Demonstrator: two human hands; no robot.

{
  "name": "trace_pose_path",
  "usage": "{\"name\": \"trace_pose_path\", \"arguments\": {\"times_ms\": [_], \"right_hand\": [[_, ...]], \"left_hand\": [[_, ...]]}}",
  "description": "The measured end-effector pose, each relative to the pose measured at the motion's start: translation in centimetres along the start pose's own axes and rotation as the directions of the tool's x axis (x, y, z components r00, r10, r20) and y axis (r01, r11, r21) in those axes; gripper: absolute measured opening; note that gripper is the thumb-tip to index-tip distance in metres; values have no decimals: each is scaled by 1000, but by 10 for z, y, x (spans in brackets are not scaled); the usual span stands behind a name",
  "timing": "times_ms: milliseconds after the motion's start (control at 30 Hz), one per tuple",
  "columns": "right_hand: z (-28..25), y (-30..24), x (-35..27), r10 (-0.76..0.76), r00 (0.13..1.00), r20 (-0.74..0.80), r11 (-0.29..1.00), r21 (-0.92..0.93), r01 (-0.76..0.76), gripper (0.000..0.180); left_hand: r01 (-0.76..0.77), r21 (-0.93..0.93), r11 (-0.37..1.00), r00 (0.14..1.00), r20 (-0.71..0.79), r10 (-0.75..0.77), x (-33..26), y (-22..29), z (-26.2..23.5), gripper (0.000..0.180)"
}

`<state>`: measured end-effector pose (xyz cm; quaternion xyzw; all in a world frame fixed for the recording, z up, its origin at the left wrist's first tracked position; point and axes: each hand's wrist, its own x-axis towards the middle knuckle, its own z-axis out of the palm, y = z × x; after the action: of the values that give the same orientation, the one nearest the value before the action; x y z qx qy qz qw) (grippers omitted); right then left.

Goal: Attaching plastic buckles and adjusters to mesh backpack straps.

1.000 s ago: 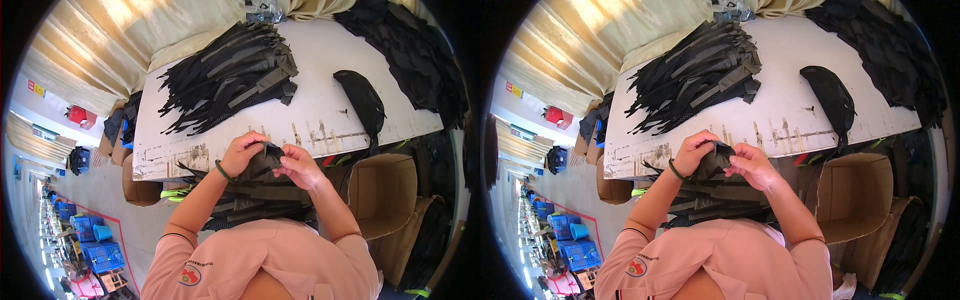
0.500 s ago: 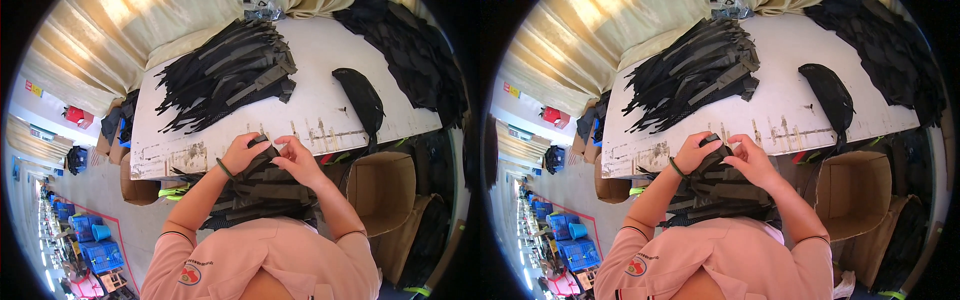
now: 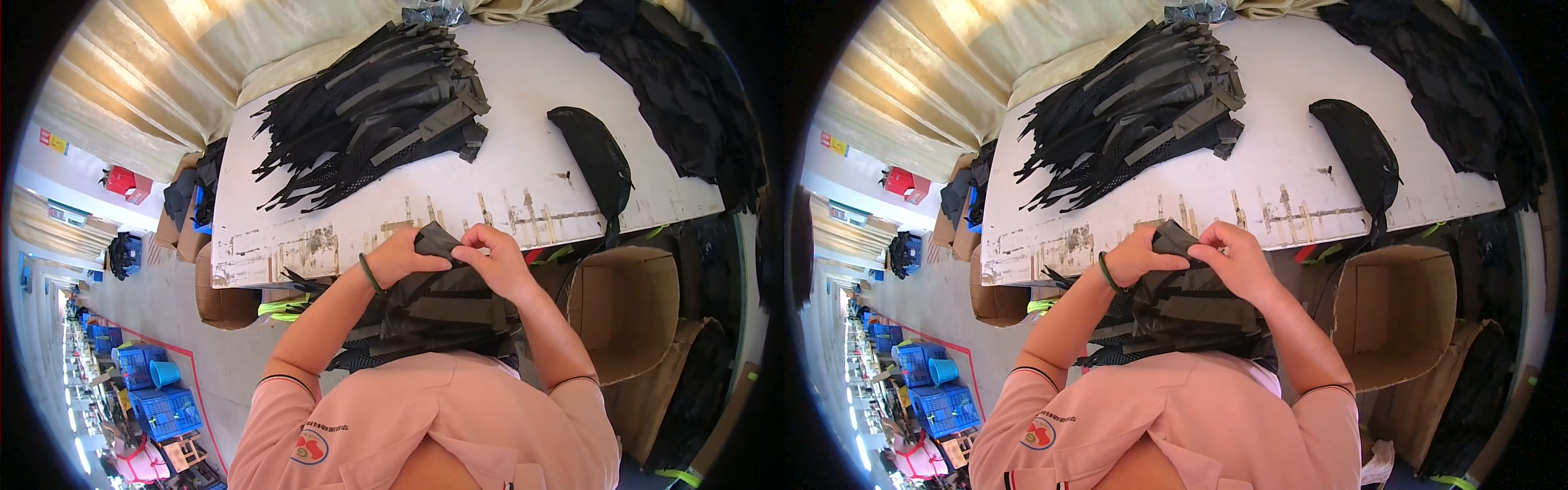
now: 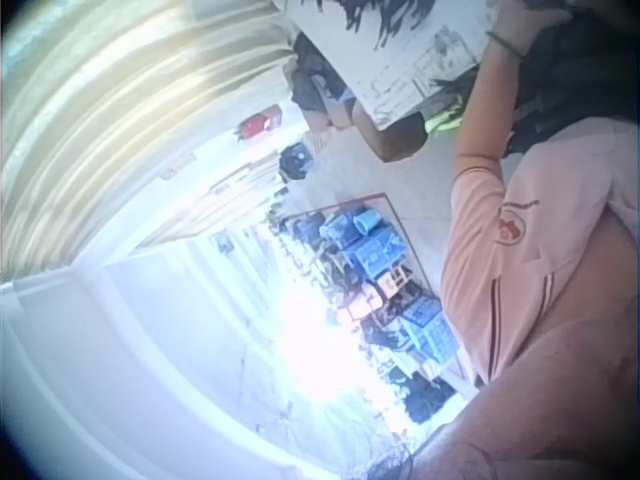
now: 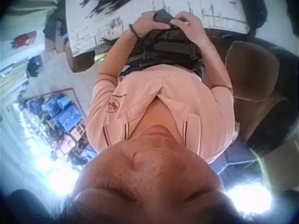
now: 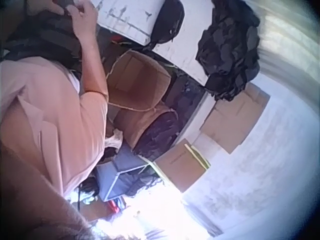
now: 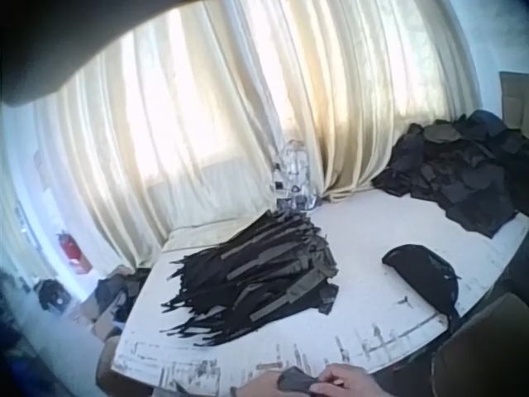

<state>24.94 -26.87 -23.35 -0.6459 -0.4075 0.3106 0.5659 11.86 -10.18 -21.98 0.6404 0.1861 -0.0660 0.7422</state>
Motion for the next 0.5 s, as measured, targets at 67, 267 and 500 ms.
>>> {"name": "trace_pose_path", "arguments": {"times_ms": [67, 267, 500], "right_hand": [[-3, 9, 4, 112, 993, 41, 974, 191, -118, 15], [-4, 15, 6, 241, 964, 110, 831, 490, -263, 14], [-55, 22, -18, 319, 943, 93, 940, -158, -303, 15]], "left_hand": [[-2, 20, 1000, 999, 34, 2, 3, -1, 3, 32], [17, 75, 997, 993, 117, -25, 8, -4, 2, 34], [-175, 770, 613, 984, 159, 81, -13, -65, -30, 25]]}}
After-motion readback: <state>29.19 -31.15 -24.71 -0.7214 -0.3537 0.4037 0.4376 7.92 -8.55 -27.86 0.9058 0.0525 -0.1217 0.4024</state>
